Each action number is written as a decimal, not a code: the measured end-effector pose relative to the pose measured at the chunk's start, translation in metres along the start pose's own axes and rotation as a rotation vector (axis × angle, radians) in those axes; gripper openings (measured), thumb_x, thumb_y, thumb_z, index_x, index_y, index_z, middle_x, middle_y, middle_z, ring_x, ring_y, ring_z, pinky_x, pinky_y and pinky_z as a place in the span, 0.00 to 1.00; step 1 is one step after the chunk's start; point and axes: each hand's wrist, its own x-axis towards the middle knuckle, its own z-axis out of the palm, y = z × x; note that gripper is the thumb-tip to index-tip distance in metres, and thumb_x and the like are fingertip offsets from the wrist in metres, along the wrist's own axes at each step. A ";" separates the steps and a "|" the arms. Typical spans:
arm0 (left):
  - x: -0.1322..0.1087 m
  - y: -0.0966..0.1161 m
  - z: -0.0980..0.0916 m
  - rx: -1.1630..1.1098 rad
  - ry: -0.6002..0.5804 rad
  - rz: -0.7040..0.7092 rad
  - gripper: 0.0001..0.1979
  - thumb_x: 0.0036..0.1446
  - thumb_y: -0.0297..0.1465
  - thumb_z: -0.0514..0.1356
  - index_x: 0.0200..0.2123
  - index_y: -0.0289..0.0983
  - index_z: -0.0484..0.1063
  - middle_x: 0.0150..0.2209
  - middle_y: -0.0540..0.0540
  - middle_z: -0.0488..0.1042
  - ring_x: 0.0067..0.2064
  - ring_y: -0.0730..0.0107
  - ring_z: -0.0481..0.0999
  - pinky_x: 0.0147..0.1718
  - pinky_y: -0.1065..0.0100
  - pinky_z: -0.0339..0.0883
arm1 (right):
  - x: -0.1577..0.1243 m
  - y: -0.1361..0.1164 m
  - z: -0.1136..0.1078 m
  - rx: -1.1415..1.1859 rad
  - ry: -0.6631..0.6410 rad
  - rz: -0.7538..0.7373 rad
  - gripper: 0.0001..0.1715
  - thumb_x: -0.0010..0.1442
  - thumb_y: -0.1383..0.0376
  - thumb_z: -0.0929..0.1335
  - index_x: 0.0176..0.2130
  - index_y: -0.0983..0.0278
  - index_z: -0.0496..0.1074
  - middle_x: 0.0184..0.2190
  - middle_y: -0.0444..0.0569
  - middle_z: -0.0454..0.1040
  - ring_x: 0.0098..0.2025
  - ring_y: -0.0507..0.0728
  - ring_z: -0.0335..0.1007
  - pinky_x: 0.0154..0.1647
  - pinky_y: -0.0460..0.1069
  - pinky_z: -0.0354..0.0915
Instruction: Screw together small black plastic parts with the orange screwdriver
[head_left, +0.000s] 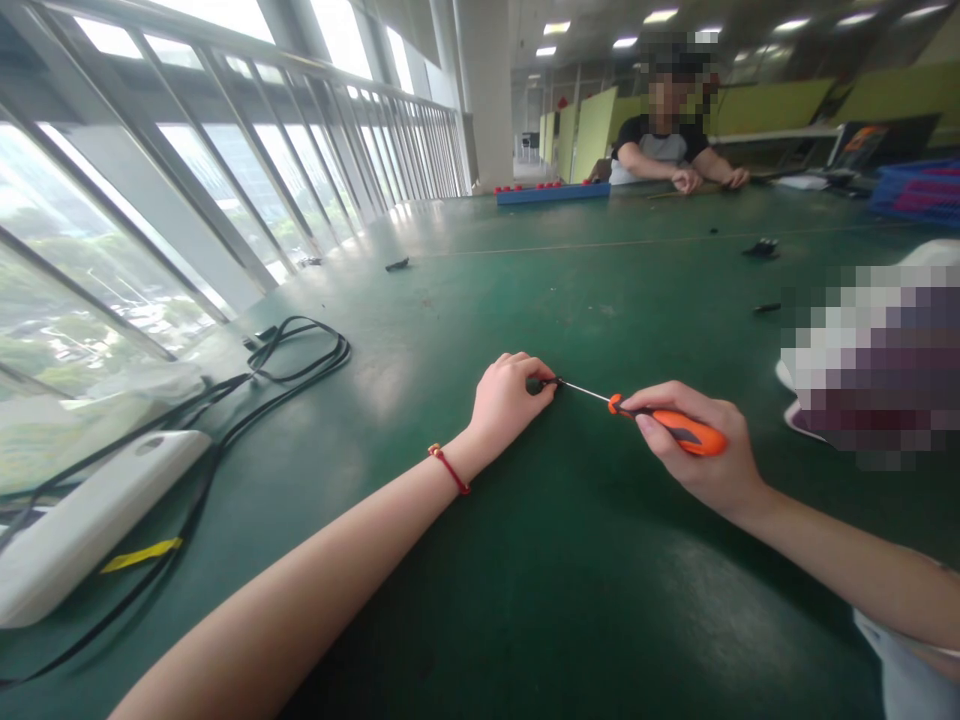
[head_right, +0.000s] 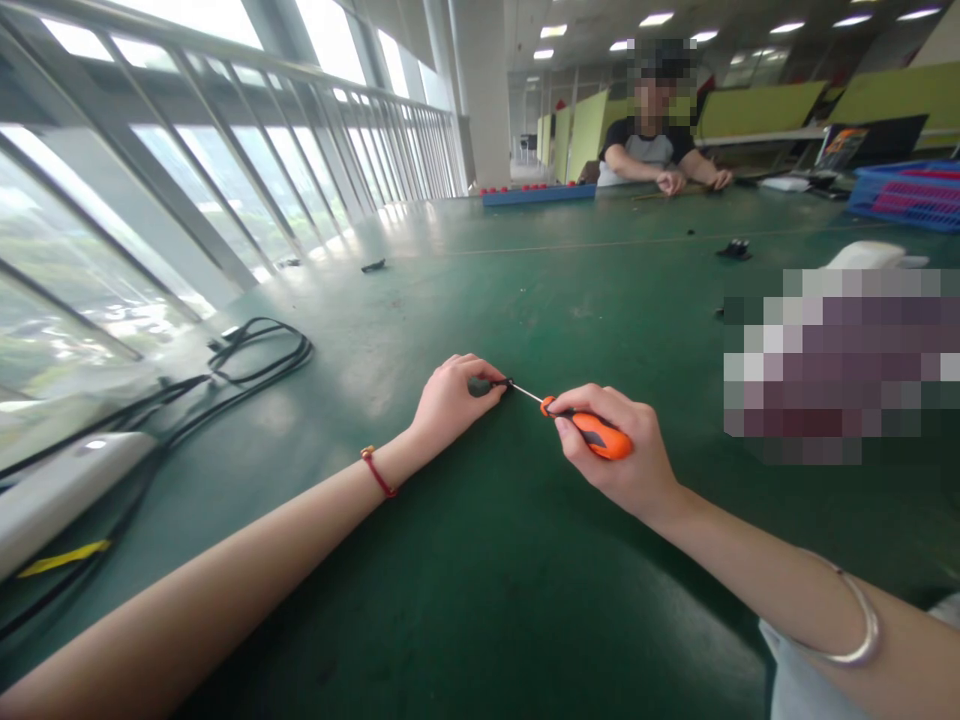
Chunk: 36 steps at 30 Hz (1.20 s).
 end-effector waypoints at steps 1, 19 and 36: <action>0.000 0.001 0.000 0.016 -0.003 0.008 0.04 0.54 0.30 0.61 0.31 0.40 0.77 0.36 0.48 0.77 0.42 0.63 0.73 0.43 0.62 0.66 | 0.000 0.000 0.000 -0.003 0.002 -0.001 0.05 0.58 0.68 0.66 0.35 0.58 0.72 0.32 0.44 0.78 0.33 0.54 0.75 0.33 0.48 0.69; -0.002 0.006 -0.001 0.088 -0.029 0.050 0.03 0.53 0.28 0.60 0.30 0.39 0.75 0.38 0.48 0.76 0.41 0.63 0.73 0.42 0.64 0.67 | 0.002 -0.001 0.001 0.022 -0.022 0.052 0.05 0.58 0.66 0.65 0.34 0.58 0.72 0.31 0.45 0.78 0.30 0.54 0.74 0.31 0.48 0.69; -0.001 0.006 -0.001 0.105 -0.041 0.047 0.03 0.53 0.29 0.60 0.30 0.39 0.74 0.38 0.48 0.77 0.41 0.63 0.73 0.42 0.63 0.67 | 0.000 0.002 0.004 0.039 0.076 0.118 0.11 0.57 0.64 0.68 0.42 0.57 0.68 0.31 0.45 0.74 0.31 0.55 0.73 0.34 0.49 0.69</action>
